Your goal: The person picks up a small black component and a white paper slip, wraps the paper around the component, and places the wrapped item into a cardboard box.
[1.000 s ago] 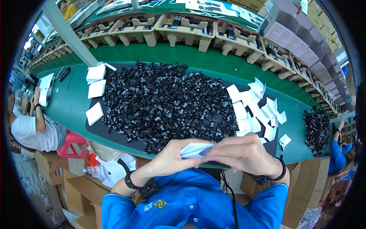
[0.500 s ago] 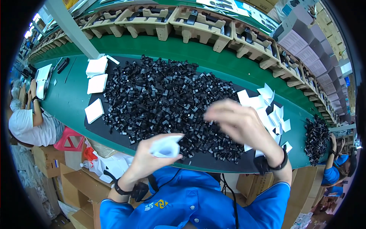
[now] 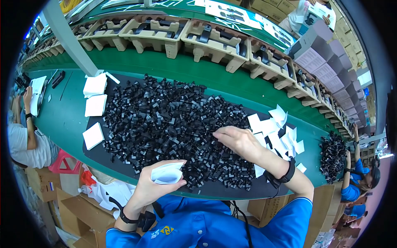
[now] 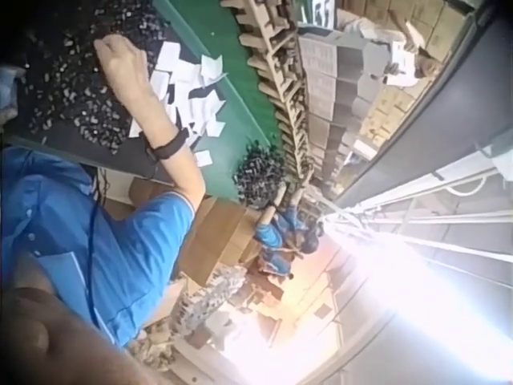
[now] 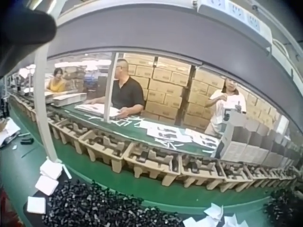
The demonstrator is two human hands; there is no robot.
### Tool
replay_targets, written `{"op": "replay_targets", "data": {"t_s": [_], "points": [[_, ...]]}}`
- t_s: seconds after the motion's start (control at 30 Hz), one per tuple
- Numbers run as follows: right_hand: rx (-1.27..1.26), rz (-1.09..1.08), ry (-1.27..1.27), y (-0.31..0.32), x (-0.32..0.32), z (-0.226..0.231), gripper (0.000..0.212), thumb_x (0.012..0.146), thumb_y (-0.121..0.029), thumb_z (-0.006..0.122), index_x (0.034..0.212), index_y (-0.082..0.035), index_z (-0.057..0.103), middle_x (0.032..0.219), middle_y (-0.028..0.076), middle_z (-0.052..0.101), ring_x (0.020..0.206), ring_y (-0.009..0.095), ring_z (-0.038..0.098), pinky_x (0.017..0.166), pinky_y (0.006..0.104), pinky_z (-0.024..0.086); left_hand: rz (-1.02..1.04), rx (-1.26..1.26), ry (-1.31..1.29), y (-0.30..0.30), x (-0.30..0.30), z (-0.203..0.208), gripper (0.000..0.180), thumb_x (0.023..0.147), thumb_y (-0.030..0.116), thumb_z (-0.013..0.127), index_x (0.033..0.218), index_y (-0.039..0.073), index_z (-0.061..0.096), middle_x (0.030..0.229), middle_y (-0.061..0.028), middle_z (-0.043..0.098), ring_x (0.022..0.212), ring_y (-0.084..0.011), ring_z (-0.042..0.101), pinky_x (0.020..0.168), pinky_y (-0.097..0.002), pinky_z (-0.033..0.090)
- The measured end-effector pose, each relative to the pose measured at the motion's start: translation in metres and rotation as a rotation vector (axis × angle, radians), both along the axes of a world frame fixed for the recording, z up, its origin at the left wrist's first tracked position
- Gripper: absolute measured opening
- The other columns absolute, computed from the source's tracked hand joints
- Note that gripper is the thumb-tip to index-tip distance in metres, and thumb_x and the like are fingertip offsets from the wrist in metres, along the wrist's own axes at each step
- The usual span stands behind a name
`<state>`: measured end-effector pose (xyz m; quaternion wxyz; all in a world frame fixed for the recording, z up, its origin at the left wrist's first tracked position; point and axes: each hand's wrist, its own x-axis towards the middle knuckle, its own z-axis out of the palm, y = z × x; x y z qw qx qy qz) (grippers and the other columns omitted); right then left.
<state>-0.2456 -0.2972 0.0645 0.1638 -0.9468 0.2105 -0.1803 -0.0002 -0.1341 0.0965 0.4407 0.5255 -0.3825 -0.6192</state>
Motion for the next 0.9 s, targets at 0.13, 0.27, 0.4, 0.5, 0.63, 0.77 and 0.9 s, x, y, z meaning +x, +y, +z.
{"op": "replay_targets", "data": {"t_s": [0.13, 0.27, 0.4, 0.5, 0.63, 0.77, 0.9], "points": [[0.152, -0.096, -0.132, 0.000, -0.004, -0.005, 0.014, 0.079, -0.006, 0.066, 0.093, -0.002, 0.067, 0.092, 0.009, 0.063, 0.079, 0.026, 0.063, 0.066, 0.0344, 0.054, -0.022, -0.023, 0.042, -0.004, -0.008, 0.003, 0.050, 0.070, -0.005, 0.075, 0.116, -0.002, 0.058, 0.083, -0.0060, 0.065, 0.072, -0.0084, 0.059, 0.061, -0.0212, 0.048], [0.074, -0.158, -0.008, 0.002, 0.001, 0.002, 0.014, 0.077, -0.007, 0.066, 0.090, 0.000, 0.065, 0.088, 0.010, 0.062, 0.076, 0.028, 0.063, 0.066, 0.0372, 0.053, -0.048, -0.055, 0.040, -0.006, -0.017, 0.004, 0.050, 0.069, -0.006, 0.075, 0.116, -0.003, 0.058, 0.084, -0.0058, 0.065, 0.075, -0.0090, 0.060, 0.066, -0.0224, 0.049], [0.023, -0.199, 0.068, 0.007, 0.001, 0.000, 0.011, 0.077, -0.008, 0.066, 0.087, -0.002, 0.067, 0.085, 0.010, 0.064, 0.074, 0.028, 0.064, 0.063, 0.0370, 0.052, -0.056, -0.100, 0.041, -0.008, -0.027, 0.006, 0.051, 0.069, -0.005, 0.076, 0.116, -0.004, 0.057, 0.086, -0.0058, 0.065, 0.079, -0.0098, 0.060, 0.072, -0.0239, 0.049], [0.020, -0.235, 0.034, 0.010, -0.007, 0.000, 0.013, 0.077, -0.009, 0.068, 0.089, -0.003, 0.068, 0.082, 0.010, 0.065, 0.071, 0.028, 0.064, 0.062, 0.0349, 0.052, -0.049, -0.101, 0.080, -0.008, -0.034, 0.013, 0.052, 0.069, -0.005, 0.076, 0.117, -0.003, 0.057, 0.089, -0.0061, 0.065, 0.082, -0.0101, 0.060, 0.076, -0.0247, 0.049], [0.312, -0.283, -0.156, 0.038, -0.005, 0.059, 0.012, 0.076, -0.008, 0.070, 0.088, -0.004, 0.070, 0.080, 0.009, 0.067, 0.069, 0.025, 0.065, 0.062, 0.0332, 0.053, -0.093, -0.209, 0.033, -0.007, -0.034, 0.011, 0.051, 0.070, -0.003, 0.076, 0.117, -0.001, 0.059, 0.093, -0.0055, 0.065, 0.087, -0.0102, 0.060, 0.077, -0.0252, 0.049], [0.283, -0.004, -0.295, 0.095, -0.004, 0.117, 0.014, 0.075, -0.005, 0.070, 0.088, -0.005, 0.070, 0.082, 0.012, 0.067, 0.069, 0.021, 0.066, 0.055, 0.0304, 0.054, -0.198, -0.357, -0.138, -0.007, -0.041, 0.016, 0.051, 0.068, -0.003, 0.075, 0.117, 0.002, 0.061, 0.098, -0.0070, 0.066, 0.090, -0.0132, 0.062, 0.078, -0.0264, 0.050], [0.146, 0.042, -0.160, 0.109, -0.004, 0.118, 0.022, 0.074, -0.005, 0.069, 0.096, -0.006, 0.068, 0.078, 0.011, 0.064, 0.063, 0.021, 0.065, 0.047, 0.0291, 0.052, -0.307, -0.547, -0.343, -0.009, -0.049, 0.018, 0.052, 0.066, -0.002, 0.075, 0.116, 0.004, 0.062, 0.102, -0.0087, 0.066, 0.089, -0.0179, 0.065, 0.078, -0.0281, 0.051]]}}
